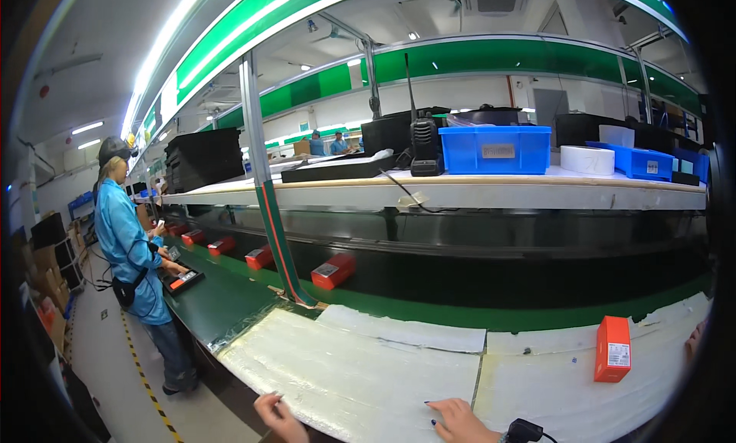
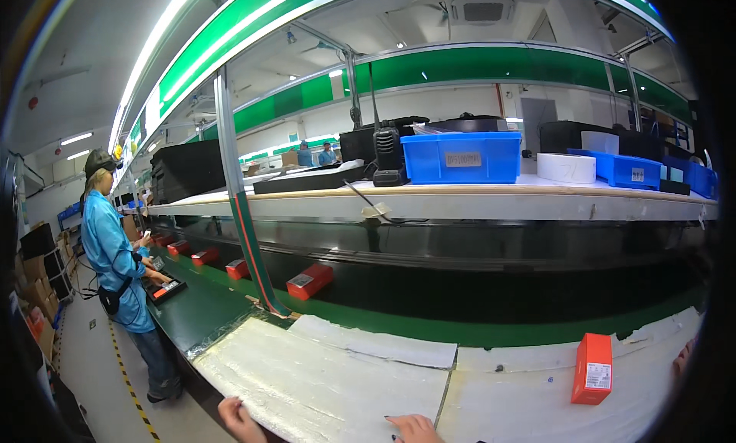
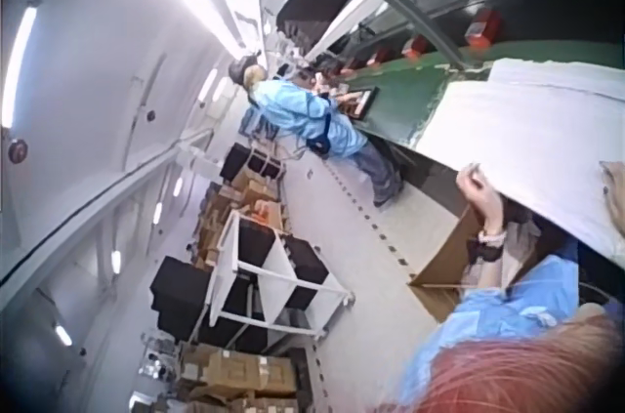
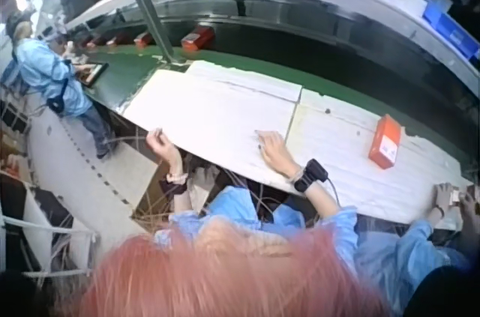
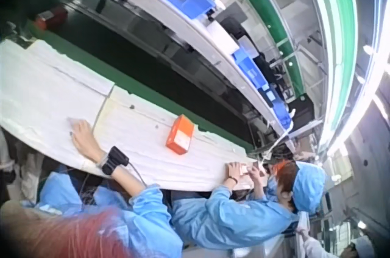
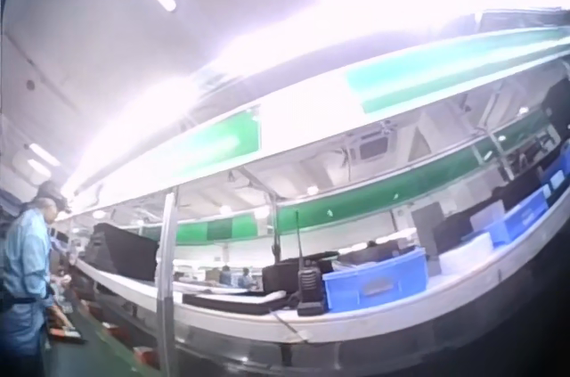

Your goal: Applying adhesive labels to small red boxes on an assembly line conveyor.

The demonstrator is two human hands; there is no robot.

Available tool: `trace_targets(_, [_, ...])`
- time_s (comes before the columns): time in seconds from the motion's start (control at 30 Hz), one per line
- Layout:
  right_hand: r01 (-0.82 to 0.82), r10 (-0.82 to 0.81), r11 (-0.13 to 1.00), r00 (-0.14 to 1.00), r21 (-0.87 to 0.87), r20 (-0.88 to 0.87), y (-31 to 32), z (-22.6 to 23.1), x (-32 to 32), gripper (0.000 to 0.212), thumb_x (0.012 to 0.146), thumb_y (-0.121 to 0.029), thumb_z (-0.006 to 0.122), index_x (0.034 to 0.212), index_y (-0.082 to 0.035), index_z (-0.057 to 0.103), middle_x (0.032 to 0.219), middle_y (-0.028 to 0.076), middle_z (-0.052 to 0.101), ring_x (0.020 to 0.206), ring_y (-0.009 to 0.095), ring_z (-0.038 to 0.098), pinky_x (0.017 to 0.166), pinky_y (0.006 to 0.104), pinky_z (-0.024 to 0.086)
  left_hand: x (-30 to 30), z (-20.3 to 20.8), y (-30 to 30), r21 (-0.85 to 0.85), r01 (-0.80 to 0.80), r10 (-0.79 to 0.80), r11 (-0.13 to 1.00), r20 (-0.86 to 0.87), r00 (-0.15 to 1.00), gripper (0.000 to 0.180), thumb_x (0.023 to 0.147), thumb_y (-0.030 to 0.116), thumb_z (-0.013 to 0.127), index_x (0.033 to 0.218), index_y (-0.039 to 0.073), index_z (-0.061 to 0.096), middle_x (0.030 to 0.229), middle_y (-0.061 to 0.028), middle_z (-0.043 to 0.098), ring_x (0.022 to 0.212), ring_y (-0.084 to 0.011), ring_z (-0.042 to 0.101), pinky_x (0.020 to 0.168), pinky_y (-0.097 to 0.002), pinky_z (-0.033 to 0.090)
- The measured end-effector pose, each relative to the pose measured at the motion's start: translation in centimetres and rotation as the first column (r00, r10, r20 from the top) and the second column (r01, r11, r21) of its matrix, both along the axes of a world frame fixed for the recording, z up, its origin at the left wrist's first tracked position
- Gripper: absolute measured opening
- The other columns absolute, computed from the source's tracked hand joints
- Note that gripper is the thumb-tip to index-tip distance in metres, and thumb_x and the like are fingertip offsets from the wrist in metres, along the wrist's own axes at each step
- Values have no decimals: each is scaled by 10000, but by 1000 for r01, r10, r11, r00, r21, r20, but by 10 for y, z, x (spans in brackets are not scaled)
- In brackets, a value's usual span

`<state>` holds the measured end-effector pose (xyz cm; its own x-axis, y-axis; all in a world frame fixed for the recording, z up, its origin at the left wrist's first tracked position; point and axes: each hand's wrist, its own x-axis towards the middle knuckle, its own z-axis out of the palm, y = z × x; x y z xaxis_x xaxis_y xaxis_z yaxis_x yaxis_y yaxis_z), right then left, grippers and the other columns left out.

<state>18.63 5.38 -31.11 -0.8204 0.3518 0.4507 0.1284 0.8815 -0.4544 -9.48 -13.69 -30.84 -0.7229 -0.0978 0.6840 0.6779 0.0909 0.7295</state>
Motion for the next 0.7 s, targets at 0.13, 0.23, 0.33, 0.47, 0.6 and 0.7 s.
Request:
trace_targets(0.13, [-15,13,996,1000,83,27,1,13,-5,437,793,-93,578,1218,-35,493,1125,173,520,1088,337,466,956,434,358,36,67,66,-16,387,-384,922,-173,907,124,751,-77,582,825,23,578,861,-109,567,857,-261,547,785,-346,437])
trace_targets(0.23, [53,-50,992,998,116,-24,-3,18,-3,446,755,-94,594,1186,-28,503,1084,165,523,1043,337,476,933,432,366,66,80,118,-355,711,-771,607,-48,635,127,801,-13,593,919,33,594,973,-124,572,962,-274,566,870,-366,453])
trace_targets(0.33, [162,-151,972,986,170,-76,2,16,-3,431,729,-75,586,1150,-26,512,1038,155,533,1015,333,480,910,436,368,79,55,171,-670,663,-908,333,-38,417,213,843,85,578,1053,47,574,1033,-116,563,1021,-239,548,889,-347,449])
trace_targets(0.47, [371,-348,927,909,64,-231,23,-3,-6,328,747,-11,529,1075,-26,532,999,134,542,981,320,484,879,430,367,102,18,243,-276,924,-855,-264,511,-92,280,895,174,558,1151,62,550,1107,-63,558,1032,-160,528,887,-302,438])
trace_targets(0.6, [501,-553,832,726,-236,-408,34,-5,3,284,722,18,527,1001,-28,547,945,134,556,919,308,504,830,406,389,135,17,280,186,906,-658,-380,634,-406,280,915,186,548,1169,69,548,1115,-13,551,982,-93,523,829,-248,446])
trace_targets(0.7, [445,-570,816,728,-370,-380,48,-18,4,284,710,54,537,983,-24,535,942,141,561,869,279,542,775,385,432,153,6,281,387,875,-653,-289,589,-476,311,900,204,566,1172,55,540,1008,3,575,866,-44,535,728,-188,449])
